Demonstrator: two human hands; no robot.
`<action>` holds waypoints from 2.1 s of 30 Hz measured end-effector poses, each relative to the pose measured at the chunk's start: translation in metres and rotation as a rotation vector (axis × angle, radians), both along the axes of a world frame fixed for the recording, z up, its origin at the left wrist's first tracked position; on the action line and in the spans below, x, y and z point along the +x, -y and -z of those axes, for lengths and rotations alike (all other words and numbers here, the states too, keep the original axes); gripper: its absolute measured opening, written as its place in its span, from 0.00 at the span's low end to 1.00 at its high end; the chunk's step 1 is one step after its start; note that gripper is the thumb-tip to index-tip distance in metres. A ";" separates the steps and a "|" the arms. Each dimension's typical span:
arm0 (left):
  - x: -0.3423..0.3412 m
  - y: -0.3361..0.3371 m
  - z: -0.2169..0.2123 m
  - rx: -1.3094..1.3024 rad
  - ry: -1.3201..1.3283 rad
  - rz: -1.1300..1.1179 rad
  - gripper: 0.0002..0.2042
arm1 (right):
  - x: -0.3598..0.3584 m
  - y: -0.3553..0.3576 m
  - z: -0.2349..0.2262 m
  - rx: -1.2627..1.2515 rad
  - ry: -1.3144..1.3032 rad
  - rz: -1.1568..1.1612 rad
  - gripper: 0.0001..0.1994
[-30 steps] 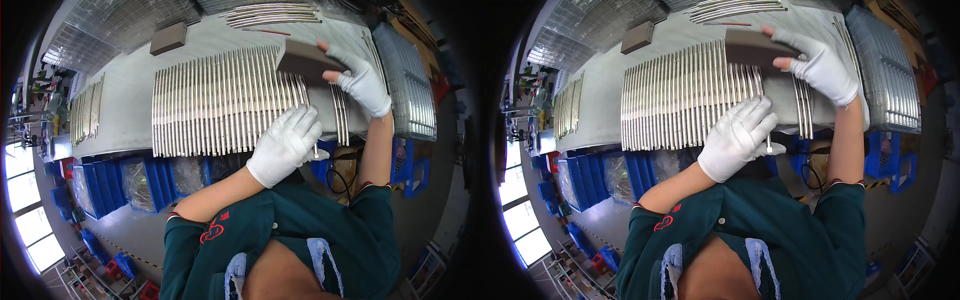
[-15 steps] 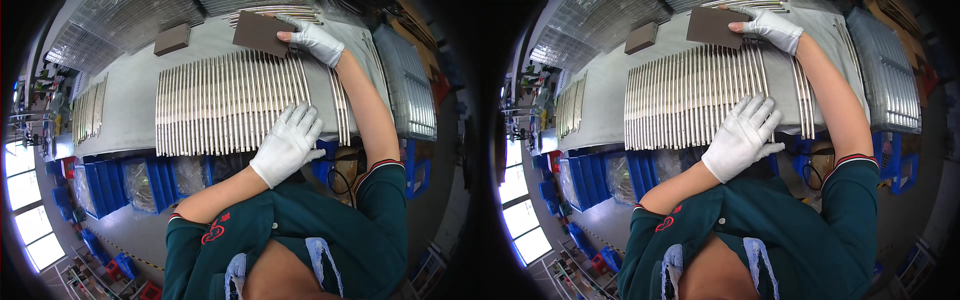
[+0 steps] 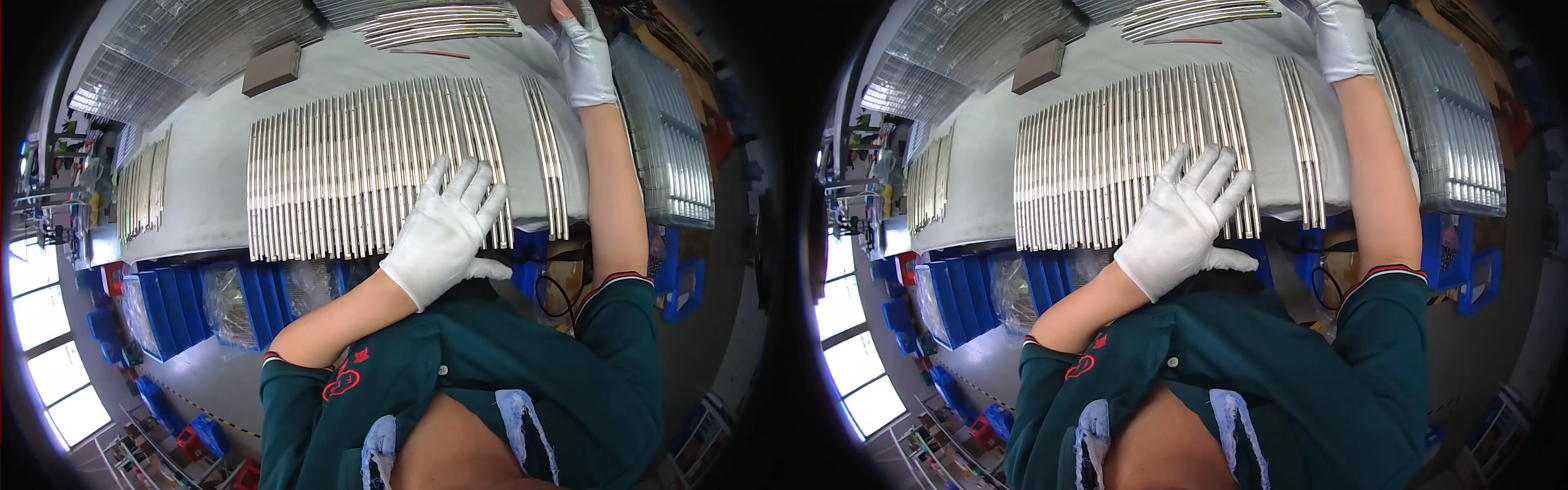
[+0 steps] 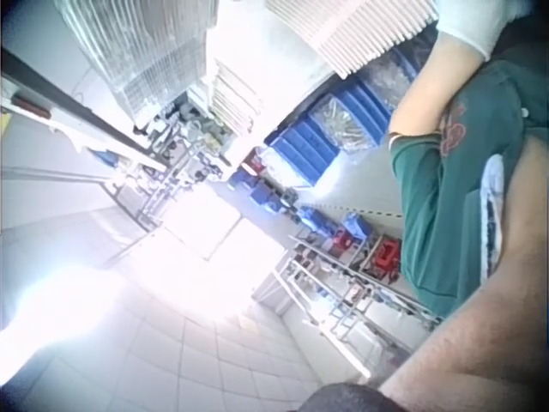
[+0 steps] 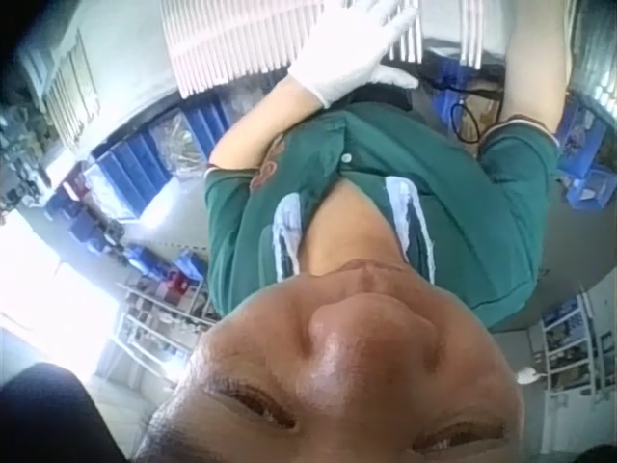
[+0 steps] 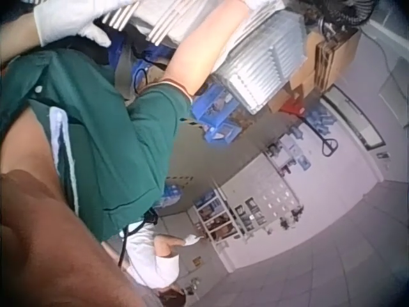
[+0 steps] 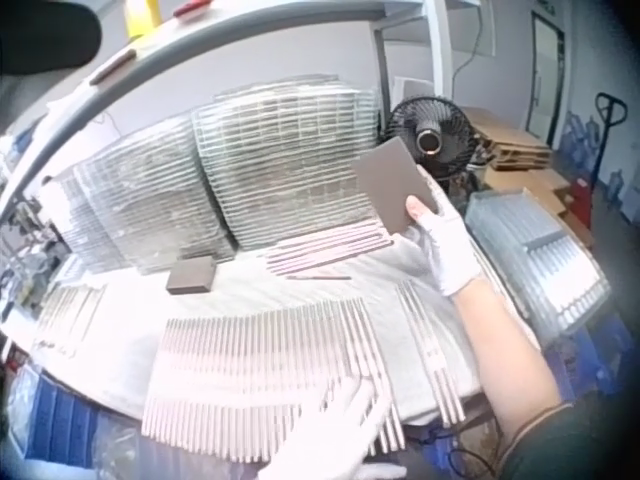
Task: Sanding and polishing a collection of thin metal rods on a workbench using a manual sanding block.
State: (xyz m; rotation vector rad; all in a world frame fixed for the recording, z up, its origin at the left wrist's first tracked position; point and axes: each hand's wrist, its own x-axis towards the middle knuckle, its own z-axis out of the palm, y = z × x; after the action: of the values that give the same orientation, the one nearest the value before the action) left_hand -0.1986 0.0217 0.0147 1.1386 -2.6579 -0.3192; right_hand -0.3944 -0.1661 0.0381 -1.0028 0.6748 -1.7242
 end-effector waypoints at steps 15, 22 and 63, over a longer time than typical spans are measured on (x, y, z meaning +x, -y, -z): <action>-0.075 0.017 0.006 0.011 -0.064 0.297 0.48 | -0.007 -0.011 -0.012 0.160 0.106 0.049 0.24; -0.054 0.013 0.004 0.095 -0.033 0.275 0.47 | -0.007 -0.008 -0.007 0.236 0.113 0.047 0.24; 0.022 -0.006 0.000 0.077 0.105 -0.027 0.51 | -0.012 0.009 0.026 0.163 0.086 0.067 0.24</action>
State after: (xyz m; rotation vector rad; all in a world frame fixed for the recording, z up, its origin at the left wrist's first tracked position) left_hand -0.1768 0.0278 0.0148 1.2459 -2.7394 -0.3694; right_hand -0.4060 -0.1753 0.0125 -0.7971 0.7880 -1.7293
